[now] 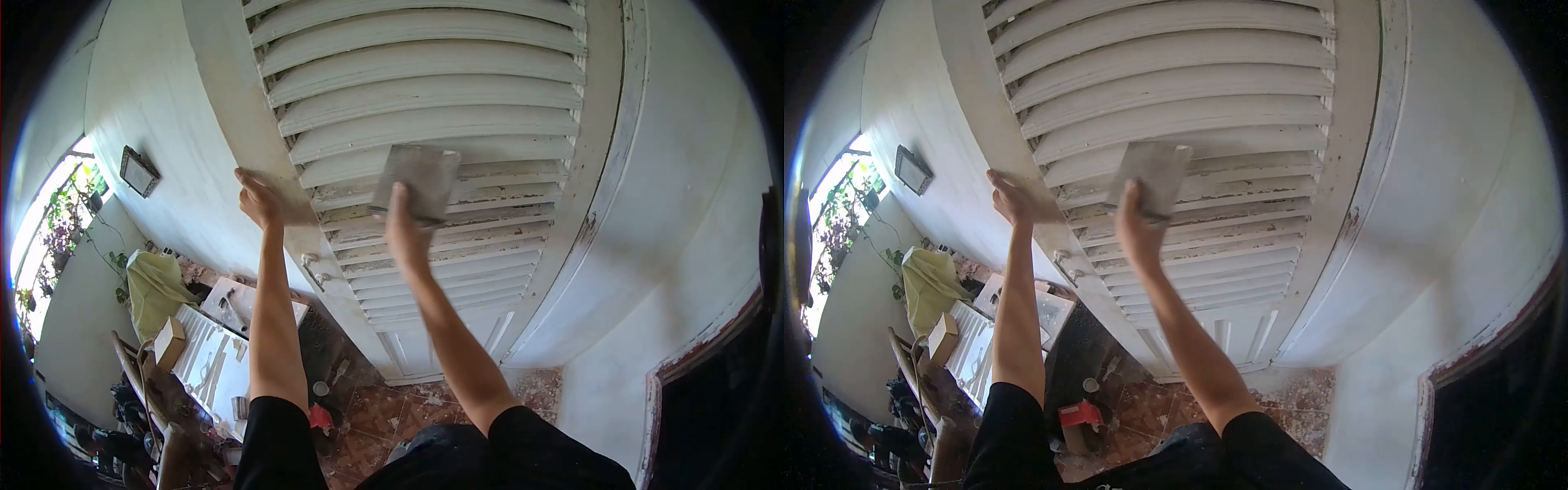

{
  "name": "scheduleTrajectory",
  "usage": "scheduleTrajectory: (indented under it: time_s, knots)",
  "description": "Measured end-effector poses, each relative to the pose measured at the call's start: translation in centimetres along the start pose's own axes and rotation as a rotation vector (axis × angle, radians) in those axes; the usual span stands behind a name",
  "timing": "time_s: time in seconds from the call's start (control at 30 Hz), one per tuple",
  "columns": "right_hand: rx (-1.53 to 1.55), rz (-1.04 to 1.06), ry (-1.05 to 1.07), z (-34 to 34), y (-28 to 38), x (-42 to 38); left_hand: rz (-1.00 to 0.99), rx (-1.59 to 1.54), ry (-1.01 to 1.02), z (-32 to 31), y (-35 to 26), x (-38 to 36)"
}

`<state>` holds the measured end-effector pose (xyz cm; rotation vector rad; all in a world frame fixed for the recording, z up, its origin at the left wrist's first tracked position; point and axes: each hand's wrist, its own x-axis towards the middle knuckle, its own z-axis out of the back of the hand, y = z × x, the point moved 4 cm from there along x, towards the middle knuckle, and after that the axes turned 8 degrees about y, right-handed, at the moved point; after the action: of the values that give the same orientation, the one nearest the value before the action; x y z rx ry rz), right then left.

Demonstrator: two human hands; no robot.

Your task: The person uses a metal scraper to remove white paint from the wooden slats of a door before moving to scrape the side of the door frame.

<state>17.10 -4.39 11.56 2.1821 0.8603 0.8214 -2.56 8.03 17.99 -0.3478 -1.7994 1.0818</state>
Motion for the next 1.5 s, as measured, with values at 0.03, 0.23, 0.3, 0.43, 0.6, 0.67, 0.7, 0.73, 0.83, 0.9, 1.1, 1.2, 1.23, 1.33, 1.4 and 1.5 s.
scheduleTrajectory:
  time_s: [0.03,0.23,0.3,0.43,0.6,0.67,0.7,0.73,0.83,0.9,1.1,1.2,1.23,1.33,1.4,1.5]
  knots:
    - [-0.118,-0.018,-0.036,1.0,3.4,-0.9,0.002,-0.003,-0.003,0.1,0.2,0.2]
    - [-0.305,-0.173,-0.327,5.4,6.7,0.4,0.082,-0.024,0.096,-0.1,1.3,0.7]
    - [-0.264,-0.121,-0.268,3.1,1.9,0.9,0.048,0.006,0.073,0.0,1.0,0.5]
    - [0.102,0.410,-0.035,-3.3,-4.0,-0.8,0.087,-0.021,0.105,0.3,0.6,0.0]
    - [-0.351,-0.273,0.328,-2.2,0.9,-4.2,0.007,0.026,0.071,0.2,0.0,0.2]
    - [-0.463,-0.069,0.367,2.7,2.1,-4.5,0.025,0.035,0.082,0.2,0.3,0.3]
    - [-0.601,0.033,0.404,6.2,2.5,-4.8,0.036,0.052,0.100,0.2,0.4,0.3]
    - [-0.749,0.135,0.394,8.3,4.5,-5.8,0.044,0.042,0.102,0.2,0.5,0.4]
    - [-1.025,-0.198,0.286,21.7,4.2,-8.5,0.066,-0.004,0.138,0.2,0.4,0.2]
    - [-1.851,-0.325,0.238,30.2,5.9,-11.7,0.079,-0.010,0.159,0.5,0.2,0.1]
    - [-1.672,-0.469,0.166,33.3,17.1,-11.1,0.068,0.038,0.147,0.2,0.9,0.4]
    - [-1.456,0.216,0.006,25.3,22.1,-7.9,0.035,0.000,0.148,0.2,0.4,0.2]
    - [-1.196,0.172,-0.068,22.3,23.2,-7.2,0.044,-0.009,0.128,0.4,0.1,0.1]
    - [-0.935,0.240,-0.137,19.0,23.8,-3.5,0.037,-0.019,0.115,0.4,0.0,0.0]
    - [-0.822,0.258,-0.111,17.8,23.2,-1.2,0.015,-0.018,0.097,0.4,0.0,0.0]
    - [-0.664,0.163,-0.148,16.8,21.8,1.1,0.013,0.009,0.080,0.4,0.2,0.0]
